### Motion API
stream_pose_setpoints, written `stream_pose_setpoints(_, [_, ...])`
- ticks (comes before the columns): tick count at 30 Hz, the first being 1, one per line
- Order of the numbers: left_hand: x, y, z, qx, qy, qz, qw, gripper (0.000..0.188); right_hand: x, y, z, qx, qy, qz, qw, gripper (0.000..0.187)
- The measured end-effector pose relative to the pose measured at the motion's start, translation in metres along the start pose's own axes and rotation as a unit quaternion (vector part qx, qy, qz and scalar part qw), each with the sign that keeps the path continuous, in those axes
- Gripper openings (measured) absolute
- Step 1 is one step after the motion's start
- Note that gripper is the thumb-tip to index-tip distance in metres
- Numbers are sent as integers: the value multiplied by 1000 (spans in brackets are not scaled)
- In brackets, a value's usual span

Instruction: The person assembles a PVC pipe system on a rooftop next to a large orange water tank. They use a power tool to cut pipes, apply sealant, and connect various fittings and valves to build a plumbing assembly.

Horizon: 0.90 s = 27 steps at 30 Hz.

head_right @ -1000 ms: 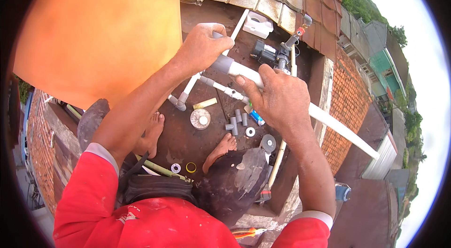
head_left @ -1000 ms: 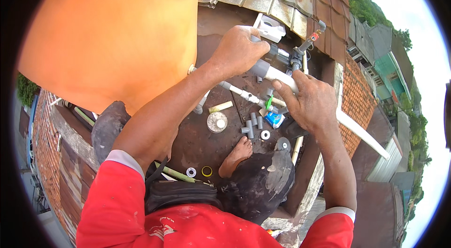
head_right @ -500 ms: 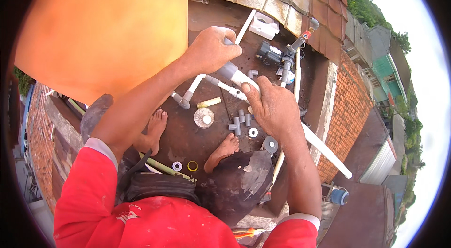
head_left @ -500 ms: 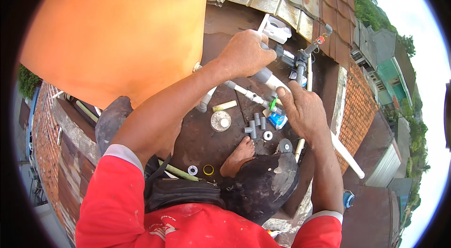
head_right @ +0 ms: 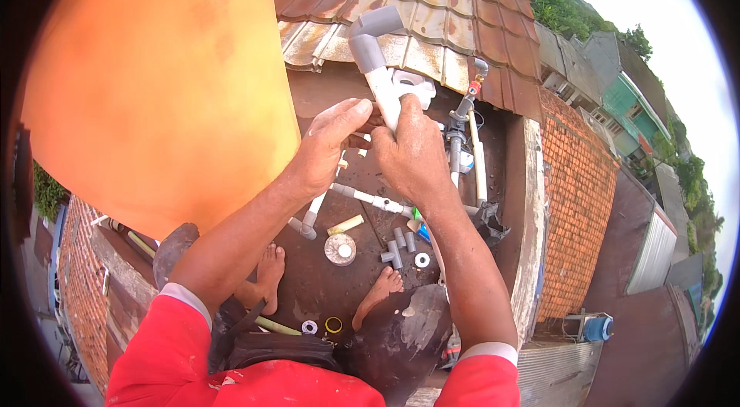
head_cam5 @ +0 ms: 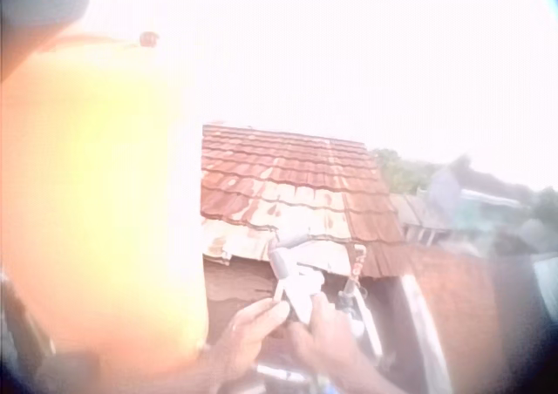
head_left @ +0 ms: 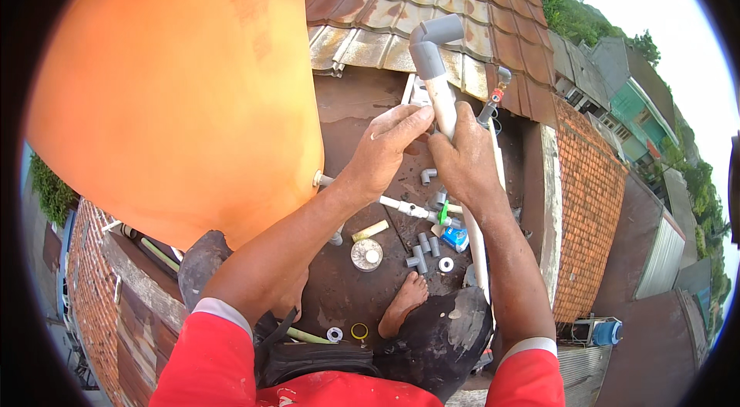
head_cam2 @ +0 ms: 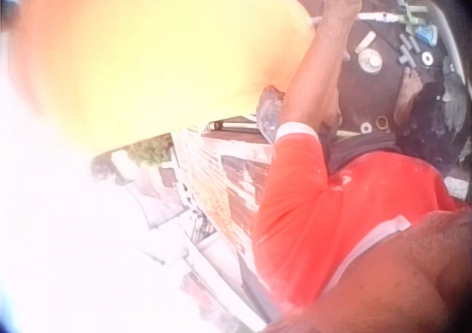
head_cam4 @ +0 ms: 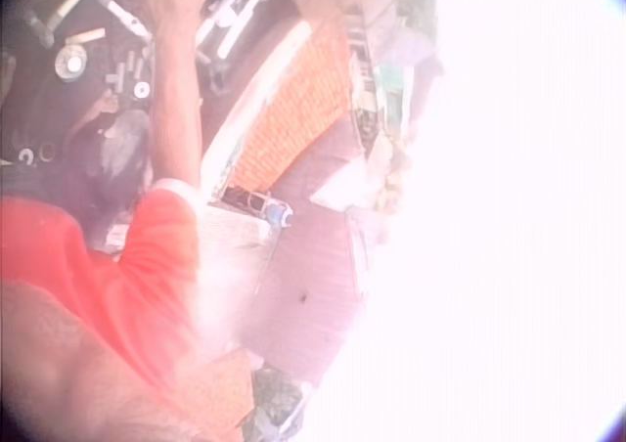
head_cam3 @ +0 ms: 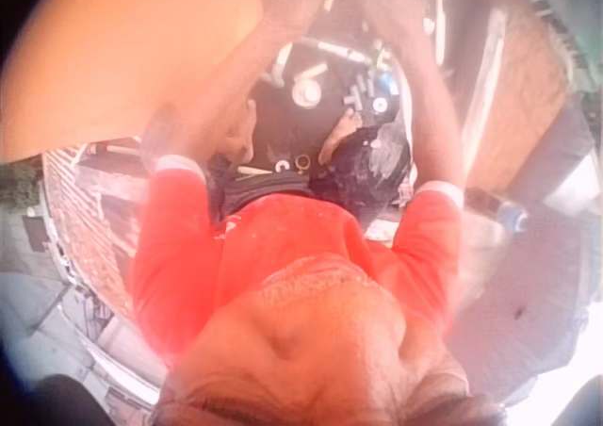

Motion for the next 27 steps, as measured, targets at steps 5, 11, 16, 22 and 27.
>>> stream_pose_setpoints(5, [32, -20, -34, 56, 24, -70, 996, 43, -16, -16, 28, -43, -72, -61, 995, 42])
stream_pose_setpoints(11, [35, -39, -74, 69, 6, -68, 995, 40, -33, 8, 28, -172, -24, -8, 985, 34])
stream_pose_setpoints(16, [64, -47, -103, 103, -79, 115, 985, 36, -165, 111, -141, 142, -11, -79, 987, 21])
stream_pose_setpoints(22, [50, -26, 37, -157, -193, 166, 954, 50, -81, 359, -384, 440, 225, 147, 857, 44])
stream_pose_setpoints(27, [34, 38, 179, -315, -266, 184, 892, 46, -3, 510, -471, 527, 154, 204, 810, 71])
Point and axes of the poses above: each hand's wrist, its own y-axis away from the middle knuckle, its own x-axis out of the palm, z = x × y, the point moved 9 cm from there along -y, towards the middle knuckle, and after that the axes turned 3 degrees about -y, right-handed, at the moved point
